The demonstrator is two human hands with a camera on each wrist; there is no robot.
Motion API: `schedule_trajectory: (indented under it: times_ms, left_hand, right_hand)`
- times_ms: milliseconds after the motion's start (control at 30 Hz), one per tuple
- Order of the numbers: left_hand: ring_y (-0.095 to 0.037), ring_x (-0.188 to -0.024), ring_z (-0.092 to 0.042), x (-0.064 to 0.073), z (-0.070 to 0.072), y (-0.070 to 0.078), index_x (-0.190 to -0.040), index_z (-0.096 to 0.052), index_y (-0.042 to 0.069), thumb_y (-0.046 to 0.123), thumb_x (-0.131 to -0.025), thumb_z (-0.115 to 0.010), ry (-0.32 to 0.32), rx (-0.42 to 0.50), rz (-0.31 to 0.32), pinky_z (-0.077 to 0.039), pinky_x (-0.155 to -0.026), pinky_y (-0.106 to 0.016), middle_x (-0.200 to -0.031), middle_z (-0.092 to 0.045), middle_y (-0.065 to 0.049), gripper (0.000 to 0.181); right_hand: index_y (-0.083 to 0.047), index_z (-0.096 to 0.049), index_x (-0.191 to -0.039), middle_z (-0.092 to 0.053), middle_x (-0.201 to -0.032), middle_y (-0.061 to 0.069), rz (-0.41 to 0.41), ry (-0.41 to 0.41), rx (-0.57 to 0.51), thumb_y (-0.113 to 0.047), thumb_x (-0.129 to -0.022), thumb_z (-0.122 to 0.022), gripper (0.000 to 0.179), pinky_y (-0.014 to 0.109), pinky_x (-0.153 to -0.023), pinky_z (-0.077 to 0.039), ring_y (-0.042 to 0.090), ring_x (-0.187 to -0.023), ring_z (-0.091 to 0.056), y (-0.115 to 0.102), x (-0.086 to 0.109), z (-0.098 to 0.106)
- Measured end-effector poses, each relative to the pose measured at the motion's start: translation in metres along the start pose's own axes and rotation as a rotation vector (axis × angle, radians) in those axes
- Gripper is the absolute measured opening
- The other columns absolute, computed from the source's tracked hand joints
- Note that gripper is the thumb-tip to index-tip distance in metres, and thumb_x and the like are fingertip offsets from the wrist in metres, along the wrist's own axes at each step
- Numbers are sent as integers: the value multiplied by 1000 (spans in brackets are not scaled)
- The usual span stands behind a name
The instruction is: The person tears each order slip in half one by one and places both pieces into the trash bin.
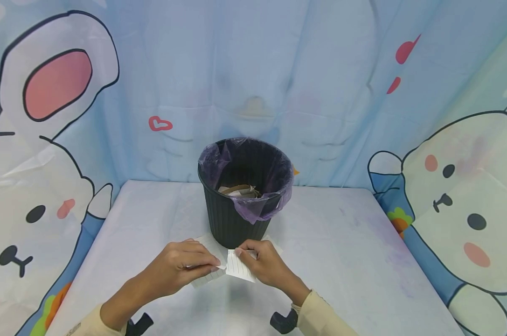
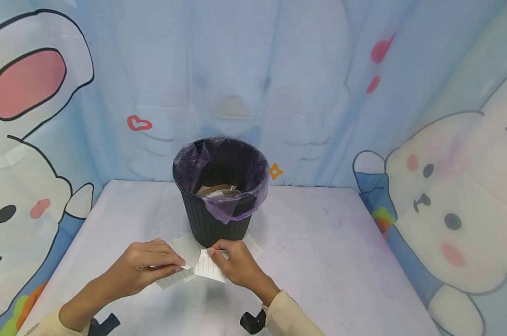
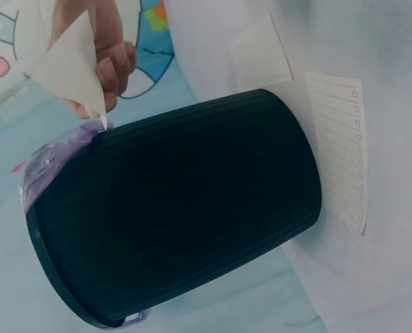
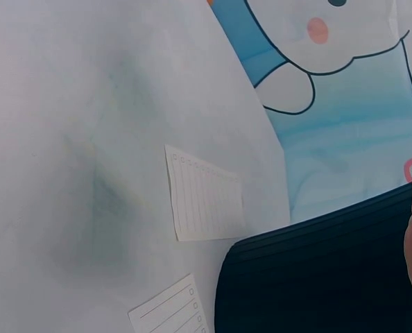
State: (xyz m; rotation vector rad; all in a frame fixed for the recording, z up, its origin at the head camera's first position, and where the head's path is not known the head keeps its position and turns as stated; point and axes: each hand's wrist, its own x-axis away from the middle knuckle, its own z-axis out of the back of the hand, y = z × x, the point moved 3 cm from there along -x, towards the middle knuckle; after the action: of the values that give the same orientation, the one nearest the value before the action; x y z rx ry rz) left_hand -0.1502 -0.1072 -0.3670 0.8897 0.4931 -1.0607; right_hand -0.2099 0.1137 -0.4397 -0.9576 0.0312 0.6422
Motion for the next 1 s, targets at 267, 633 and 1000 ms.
schedule_trajectory:
  times_ms: [267, 633, 1000]
  left_hand:
    - [-5, -78, -68, -3, 4, 3, -98, -79, 9, 1, -79, -81, 16, -57, -42, -53, -79, -19, -89, -76, 3, 20]
    - [-2, -75, -64, -5, 5, 0, -96, -79, 10, 15, -91, -75, 7, -76, -34, -49, -74, -15, -87, -76, 5, 8]
    - [-10, -77, -70, -28, 27, -7, -98, -78, 7, -4, -78, -81, 89, -139, -28, -55, -76, -22, -89, -77, 0, 23]
  right_hand:
    - [-7, -73, -86, -73, -82, 3, 4, 10, 3, -8, -96, -65, 13, 20, -58, -51, 3, -68, -57, 0, 0, 2]
    - [-7, -73, -86, -73, -81, 3, 7, 12, 5, -9, -96, -66, 12, 23, -56, -52, 2, -66, -56, -6, 2, 4]
    - [-7, -74, -91, -75, -87, 4, 104, 18, 22, -10, -98, -64, 12, 22, -61, -56, 4, -70, -60, -35, -1, 31]
